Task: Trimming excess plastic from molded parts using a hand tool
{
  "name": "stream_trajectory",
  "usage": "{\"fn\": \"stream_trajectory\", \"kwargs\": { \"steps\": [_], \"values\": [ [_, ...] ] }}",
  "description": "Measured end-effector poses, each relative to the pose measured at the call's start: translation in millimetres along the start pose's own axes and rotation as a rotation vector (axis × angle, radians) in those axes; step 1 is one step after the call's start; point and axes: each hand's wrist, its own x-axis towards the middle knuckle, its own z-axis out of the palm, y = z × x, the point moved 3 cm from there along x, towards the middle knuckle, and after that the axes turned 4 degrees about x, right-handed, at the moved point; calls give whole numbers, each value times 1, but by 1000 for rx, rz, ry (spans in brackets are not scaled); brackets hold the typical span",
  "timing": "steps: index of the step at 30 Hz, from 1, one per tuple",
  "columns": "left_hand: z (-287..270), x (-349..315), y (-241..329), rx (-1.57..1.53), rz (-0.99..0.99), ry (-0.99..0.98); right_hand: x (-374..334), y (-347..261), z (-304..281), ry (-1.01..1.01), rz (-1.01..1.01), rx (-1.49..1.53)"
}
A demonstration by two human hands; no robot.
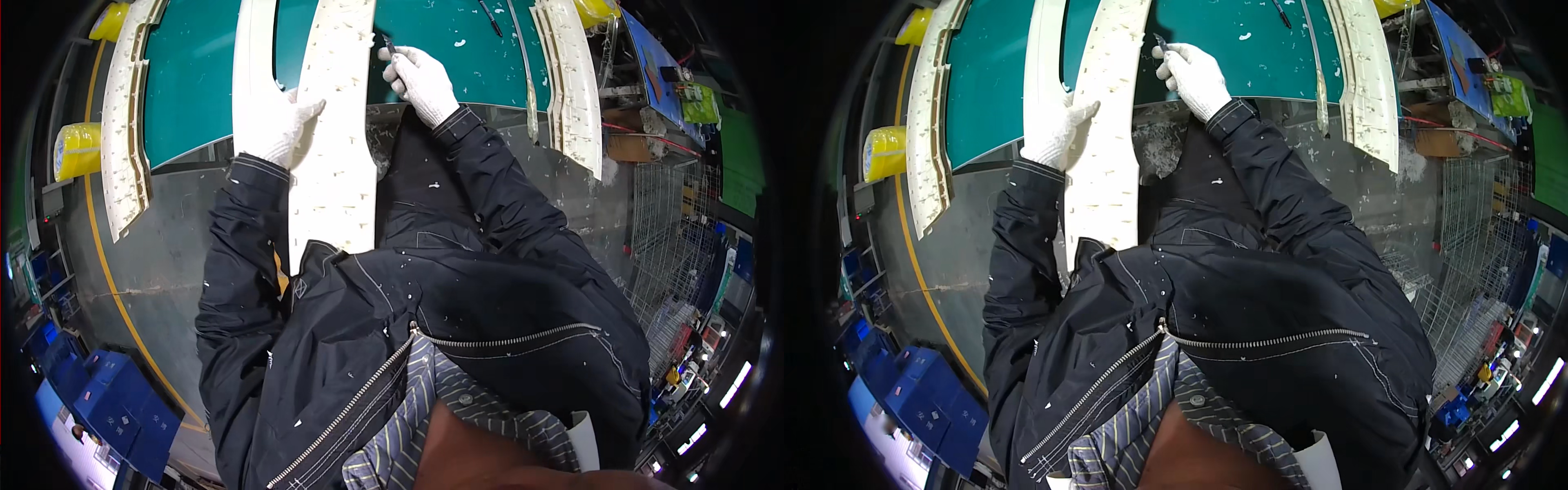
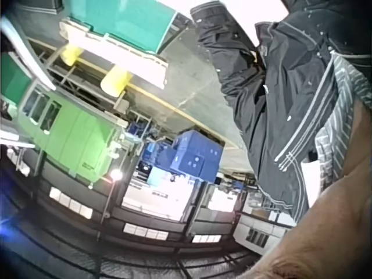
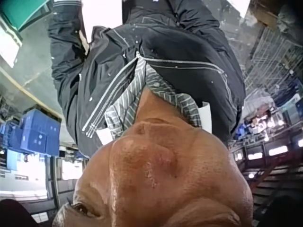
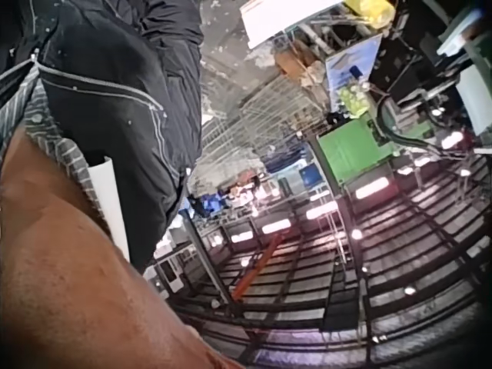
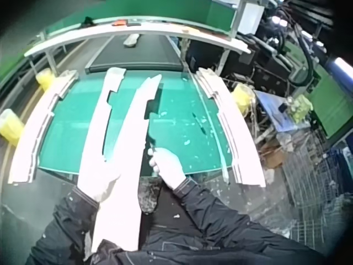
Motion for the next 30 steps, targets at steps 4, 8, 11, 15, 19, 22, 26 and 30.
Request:
{"fn": "stream_trajectory", "kwargs": {
  "steps": [4, 8, 11, 15, 19, 22, 26, 30],
  "values": [
    [4, -14, 1, -42, -69, -32, 2, -6, 9, 2, -22, -66],
    [5, -15, 0, -45, -75, -24, 12, -10, 4, -79, 41, -95],
    [12, -24, 14, -10, -112, 5, 20, -13, 3, -95, 48, -122],
    [18, -30, 11, -121, -15, 66, 36, -19, -8, -133, -3, -230],
    [21, -35, 17, -171, -95, 42, 31, -26, -12, -289, 41, -366],
    [19, -31, 10, -223, -101, 3, 20, -20, -7, -249, 32, -295],
    [19, -29, 0, -203, -108, -24, 12, -19, -10, -359, 6, -409],
    [11, -19, -19, -189, -111, -46, -18, -17, 3, -467, -62, -445]
  ]
}}
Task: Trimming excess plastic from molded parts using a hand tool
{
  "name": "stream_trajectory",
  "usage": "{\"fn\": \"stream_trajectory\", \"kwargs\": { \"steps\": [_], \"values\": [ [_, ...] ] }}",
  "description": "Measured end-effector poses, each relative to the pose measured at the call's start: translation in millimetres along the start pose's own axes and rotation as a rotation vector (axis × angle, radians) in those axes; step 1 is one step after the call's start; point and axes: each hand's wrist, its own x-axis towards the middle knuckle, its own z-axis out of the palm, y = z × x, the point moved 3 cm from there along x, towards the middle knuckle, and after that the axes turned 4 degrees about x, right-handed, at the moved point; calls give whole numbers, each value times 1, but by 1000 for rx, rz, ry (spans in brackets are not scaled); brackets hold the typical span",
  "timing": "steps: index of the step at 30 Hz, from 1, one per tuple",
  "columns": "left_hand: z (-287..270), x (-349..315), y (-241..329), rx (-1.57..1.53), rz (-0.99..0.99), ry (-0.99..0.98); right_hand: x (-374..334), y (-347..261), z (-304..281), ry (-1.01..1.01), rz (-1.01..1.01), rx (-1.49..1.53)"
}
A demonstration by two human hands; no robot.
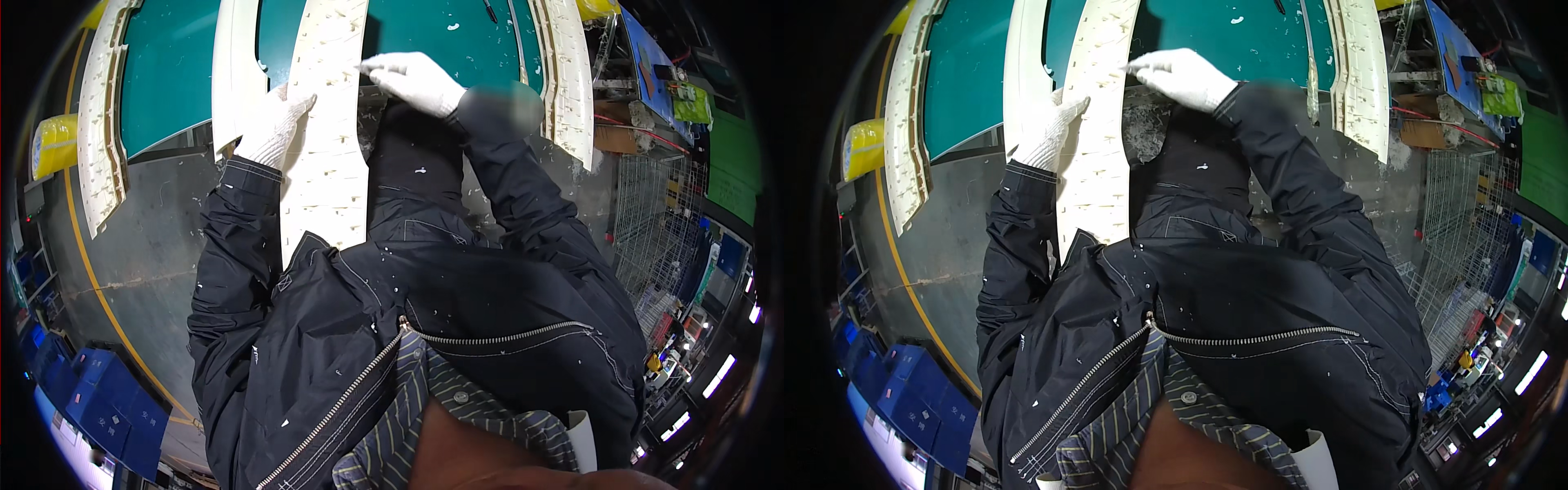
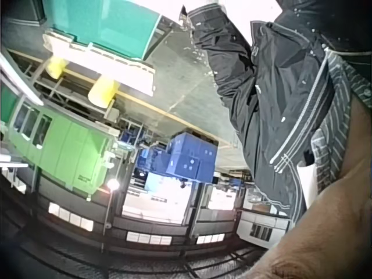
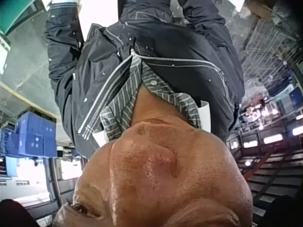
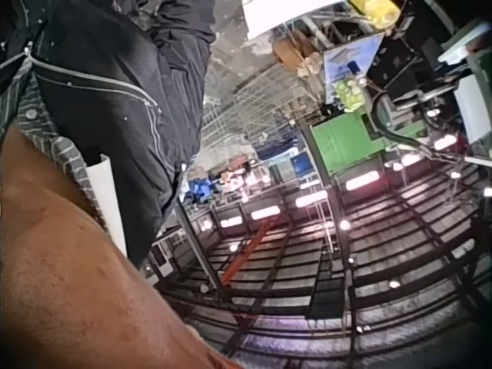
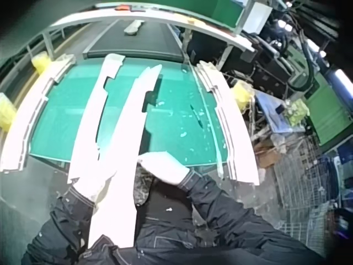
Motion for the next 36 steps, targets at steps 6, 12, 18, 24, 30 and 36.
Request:
{"fn": "stream_trajectory", "kwargs": {
  "steps": [6, 12, 18, 24, 30, 36],
  "values": [
    [5, 13, 42, 31, 76, 6, -21, -11, 18, -206, -29, 131],
    [-34, 46, 33, 357, 42, -29, 12, -20, 48, -2, 274, 500],
    [-51, 26, 37, 278, 46, -45, 78, -3, 14, 168, 245, 787],
    [-100, -38, 23, 560, -5, -85, 94, -4, 18, 286, 293, 629],
    [-129, -119, -14, 364, -405, -492, 18, 18, 98, 103, 189, 99],
    [-96, -104, -54, 245, -213, -77, -32, -25, 131, -280, -144, -55]
  ]
}}
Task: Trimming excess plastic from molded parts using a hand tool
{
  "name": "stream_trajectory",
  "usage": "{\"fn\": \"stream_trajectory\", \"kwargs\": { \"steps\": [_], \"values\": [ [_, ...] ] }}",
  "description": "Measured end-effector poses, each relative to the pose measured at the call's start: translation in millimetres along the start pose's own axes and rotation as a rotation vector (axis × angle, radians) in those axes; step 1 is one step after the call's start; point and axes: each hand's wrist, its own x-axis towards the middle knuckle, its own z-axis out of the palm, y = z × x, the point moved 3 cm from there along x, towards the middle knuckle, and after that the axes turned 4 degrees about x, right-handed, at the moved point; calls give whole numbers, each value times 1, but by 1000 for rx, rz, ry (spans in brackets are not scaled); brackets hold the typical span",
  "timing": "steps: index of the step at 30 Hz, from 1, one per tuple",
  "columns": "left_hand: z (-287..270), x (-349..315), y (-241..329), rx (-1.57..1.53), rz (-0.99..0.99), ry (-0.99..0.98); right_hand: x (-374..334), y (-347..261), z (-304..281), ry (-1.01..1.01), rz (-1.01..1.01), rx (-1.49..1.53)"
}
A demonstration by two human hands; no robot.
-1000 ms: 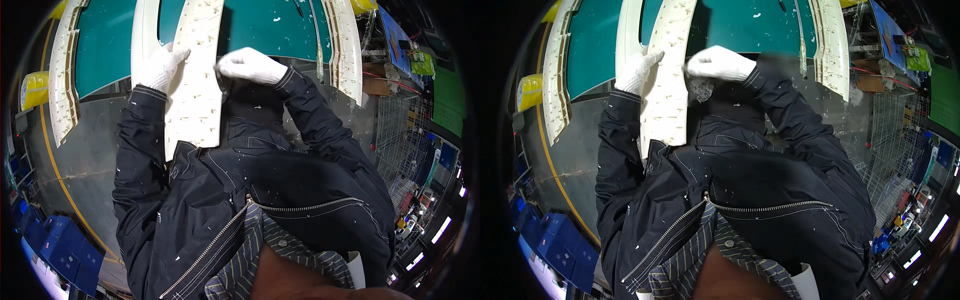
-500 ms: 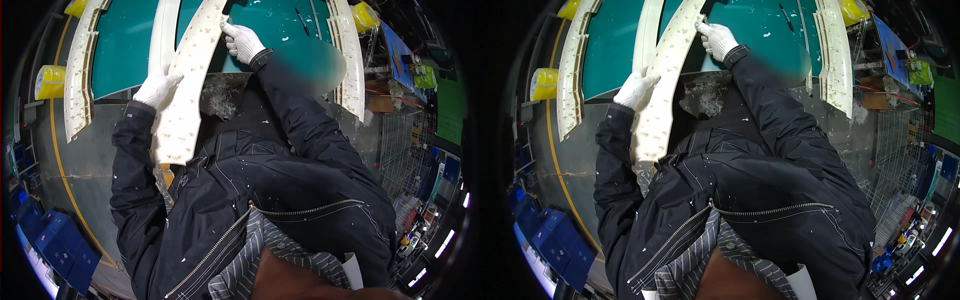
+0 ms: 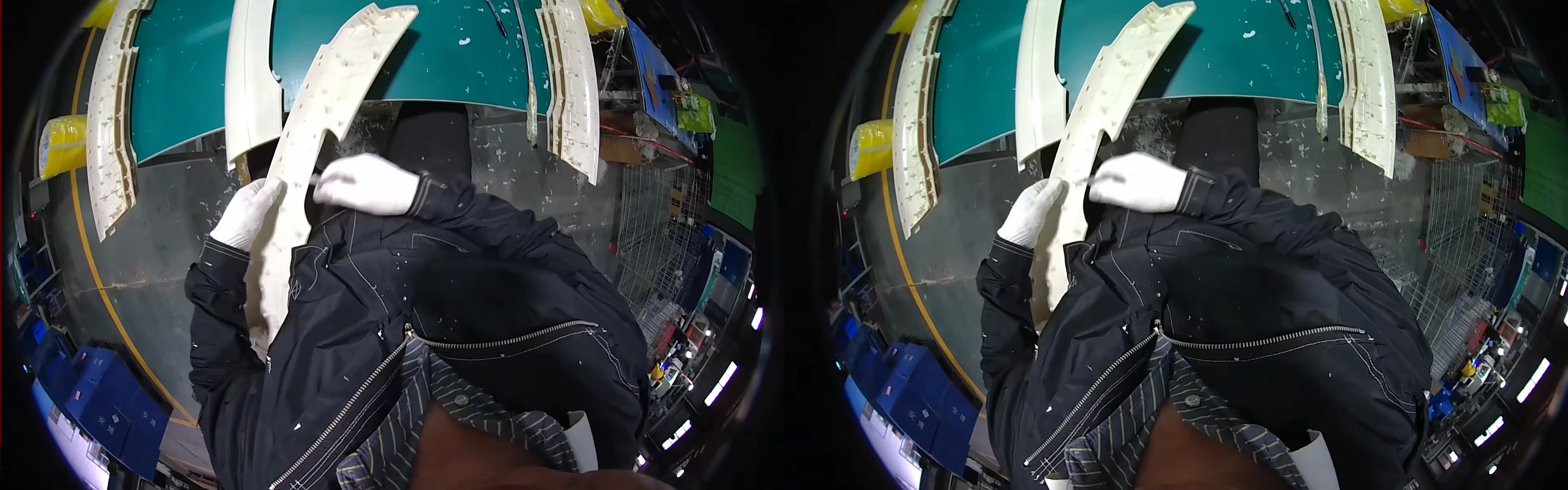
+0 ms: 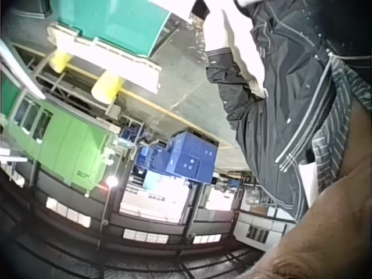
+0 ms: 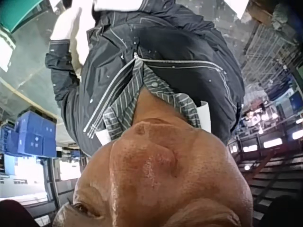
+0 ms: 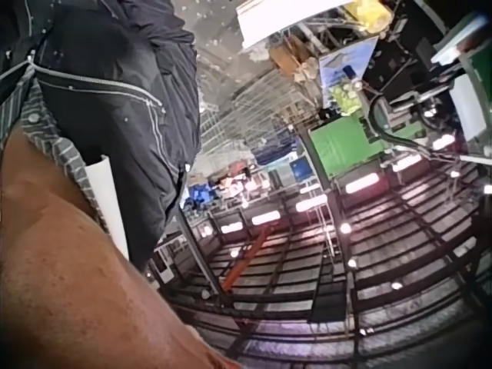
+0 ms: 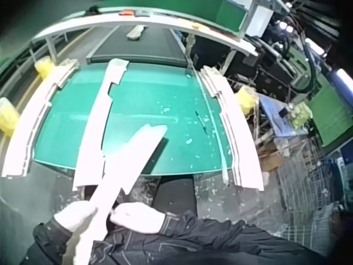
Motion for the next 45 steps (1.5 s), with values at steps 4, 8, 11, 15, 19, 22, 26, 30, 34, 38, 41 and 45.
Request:
{"fn": "stream_trajectory", "kwargs": {
  "steps": [4, 8, 11, 15, 19, 22, 26, 30, 34, 38, 41, 45],
  "values": [
    [14, -3, -11, 52, -42, -9, -26, 11, -70, 330, 50, 23],
    [21, -17, -15, -32, -63, 3, -25, 49, -138, 790, 246, 122],
    [21, -21, -24, -88, -42, 17, -16, 69, -167, 803, 196, -103],
    [23, -22, -23, -8, -51, 30, -19, 82, -174, 750, 187, -149],
    [20, -20, -25, 20, -58, -1, -26, 77, -161, 682, 213, -89],
    [17, -23, -21, 41, -43, 11, -27, 70, -154, 668, 208, -153],
    [17, -20, -22, 9, -21, 26, -32, 62, -141, 615, 219, -232],
    [16, -20, -27, 35, -37, 25, -34, 47, -110, 563, 228, -217],
    [19, -18, -30, 22, -21, 29, -36, 16, -63, 529, 153, -342],
    [22, -23, -20, 17, -35, 69, -36, -5, -21, 369, 81, -366],
    [22, -21, -19, 50, -38, 70, -36, -6, -12, 326, 83, -244],
    [24, -22, -19, 76, -57, 88, -30, 0, -25, 214, 20, -338]
  ]
}}
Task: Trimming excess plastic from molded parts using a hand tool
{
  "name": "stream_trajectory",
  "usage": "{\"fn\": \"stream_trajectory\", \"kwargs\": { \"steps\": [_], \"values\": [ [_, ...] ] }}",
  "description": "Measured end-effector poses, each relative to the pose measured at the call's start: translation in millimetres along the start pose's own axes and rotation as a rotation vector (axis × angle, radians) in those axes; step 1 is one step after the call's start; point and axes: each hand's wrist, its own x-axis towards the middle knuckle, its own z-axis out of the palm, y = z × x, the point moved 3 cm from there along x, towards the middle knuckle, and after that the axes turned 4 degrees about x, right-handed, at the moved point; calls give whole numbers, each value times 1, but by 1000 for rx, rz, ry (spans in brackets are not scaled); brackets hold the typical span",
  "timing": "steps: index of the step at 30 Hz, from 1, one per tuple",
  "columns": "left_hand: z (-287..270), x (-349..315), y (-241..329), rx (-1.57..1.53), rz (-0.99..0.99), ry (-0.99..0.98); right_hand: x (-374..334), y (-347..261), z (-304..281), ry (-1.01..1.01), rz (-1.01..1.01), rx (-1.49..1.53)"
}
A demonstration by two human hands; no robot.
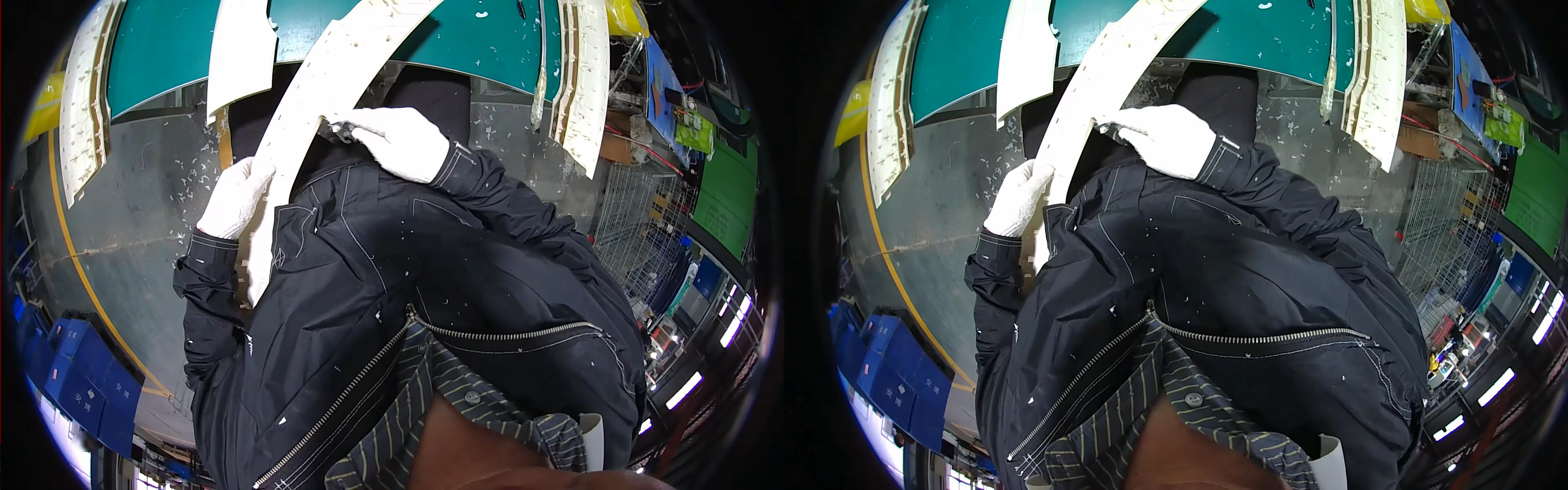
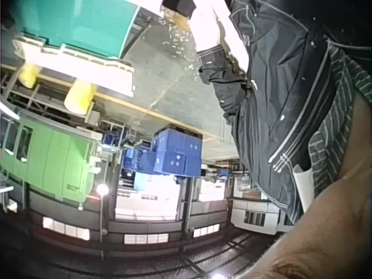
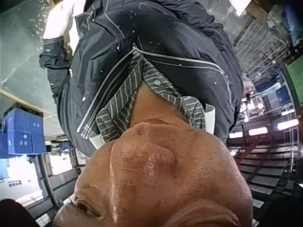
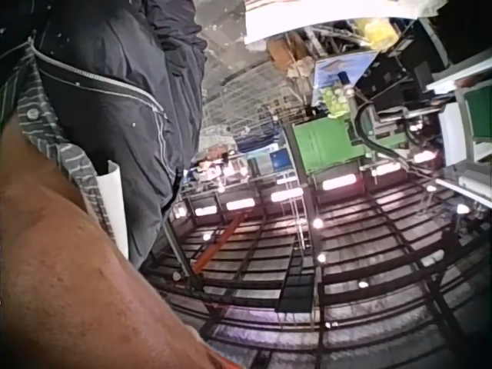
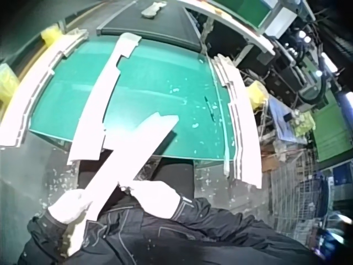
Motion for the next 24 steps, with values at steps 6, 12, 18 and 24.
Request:
{"fn": "stream_trajectory", "kwargs": {
  "steps": [6, 12, 18, 24],
  "values": [
    [2, -1, -4, -27, 9, 1, 14, 1, -18, -245, 26, -54],
    [3, 1, -12, 4, 20, 0, 22, 4, -26, -309, -41, 32],
    [4, 0, -12, -14, 20, -11, 26, 11, -31, -353, -135, -61],
    [7, 2, -4, -46, 12, -27, 21, 8, -15, -535, -283, -128]
  ]
}}
